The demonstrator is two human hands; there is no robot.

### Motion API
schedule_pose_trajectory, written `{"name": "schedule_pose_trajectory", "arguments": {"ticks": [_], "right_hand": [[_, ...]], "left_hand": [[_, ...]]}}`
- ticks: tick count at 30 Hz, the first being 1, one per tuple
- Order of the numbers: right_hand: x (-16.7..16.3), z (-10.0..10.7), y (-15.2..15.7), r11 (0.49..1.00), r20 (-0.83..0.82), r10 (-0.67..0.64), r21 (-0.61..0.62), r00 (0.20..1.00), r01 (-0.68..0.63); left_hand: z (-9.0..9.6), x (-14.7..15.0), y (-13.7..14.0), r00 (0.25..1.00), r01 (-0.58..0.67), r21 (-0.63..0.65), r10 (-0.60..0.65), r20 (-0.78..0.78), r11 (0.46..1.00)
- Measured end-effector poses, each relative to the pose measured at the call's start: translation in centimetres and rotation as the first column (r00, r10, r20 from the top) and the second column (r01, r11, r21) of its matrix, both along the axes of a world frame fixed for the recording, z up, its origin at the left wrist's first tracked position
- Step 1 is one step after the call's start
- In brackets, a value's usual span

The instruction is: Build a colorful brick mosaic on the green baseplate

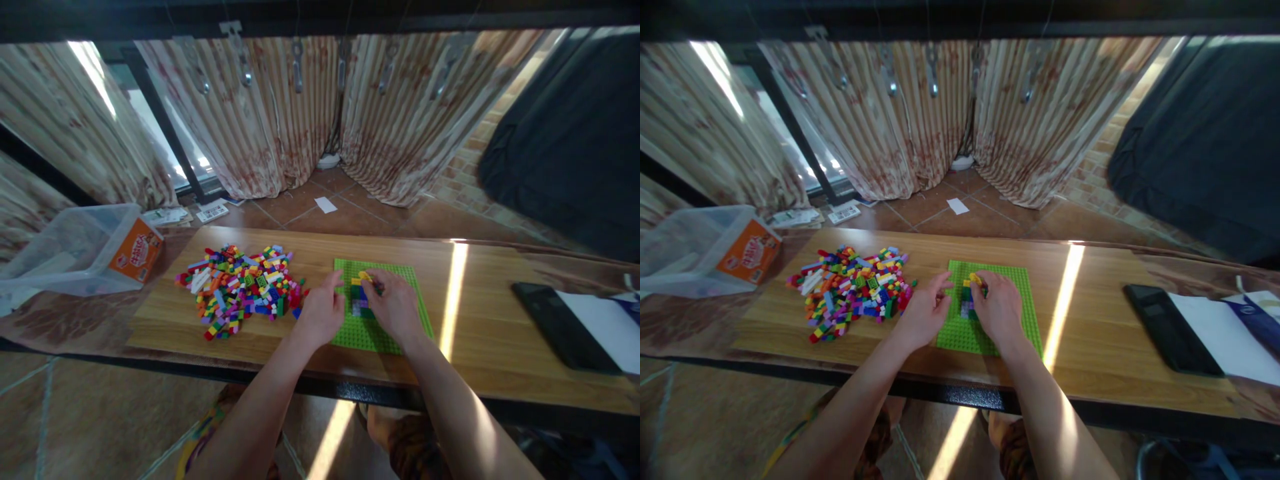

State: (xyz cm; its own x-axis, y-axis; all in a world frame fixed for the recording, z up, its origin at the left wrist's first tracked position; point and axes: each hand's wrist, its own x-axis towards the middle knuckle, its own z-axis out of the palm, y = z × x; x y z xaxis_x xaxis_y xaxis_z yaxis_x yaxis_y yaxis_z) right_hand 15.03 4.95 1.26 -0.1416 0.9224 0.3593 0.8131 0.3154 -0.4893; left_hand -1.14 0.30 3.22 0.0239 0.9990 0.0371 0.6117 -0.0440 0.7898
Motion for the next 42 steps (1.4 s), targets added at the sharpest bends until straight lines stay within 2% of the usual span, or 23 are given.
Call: {"name": "schedule_pose_trajectory", "arguments": {"ticks": [5, 13, 20, 26, 32, 42], "right_hand": [[0.7, 0.4, 0.2, 0.999, -0.050, -0.028, -0.026, 0.998, 0.027], [4.6, 0.3, 1.2, 0.981, -0.089, -0.191, -0.039, 0.978, 0.188], [5.5, -0.4, 1.4, 0.989, -0.062, -0.147, -0.037, 0.987, 0.145], [5.6, -0.3, 1.3, 0.986, -0.092, -0.149, -0.089, 0.985, 0.141], [5.6, 0.0, 1.0, 0.985, -0.110, -0.143, -0.113, 0.984, 0.130], [5.8, 0.0, 0.9, 0.981, -0.124, -0.161, -0.132, 0.979, 0.145]], "left_hand": [[-0.6, 0.2, 0.3, 1.000, 0.005, -0.004, -0.005, 0.015, 1.000], [-0.3, 0.5, 0.4, 0.999, 0.009, -0.041, -0.011, -0.046, 0.999], [-0.5, 1.2, 0.5, 0.997, 0.014, -0.055, -0.018, -0.069, 0.998], [-0.2, 0.8, 0.7, 0.989, 0.118, -0.072, -0.124, -0.085, 0.990], [-0.3, 0.6, 0.9, 0.960, 0.231, -0.034, -0.234, -0.153, 0.972], [0.3, 0.5, 1.6, 0.922, 0.320, -0.060, -0.326, -0.210, 0.945]]}}
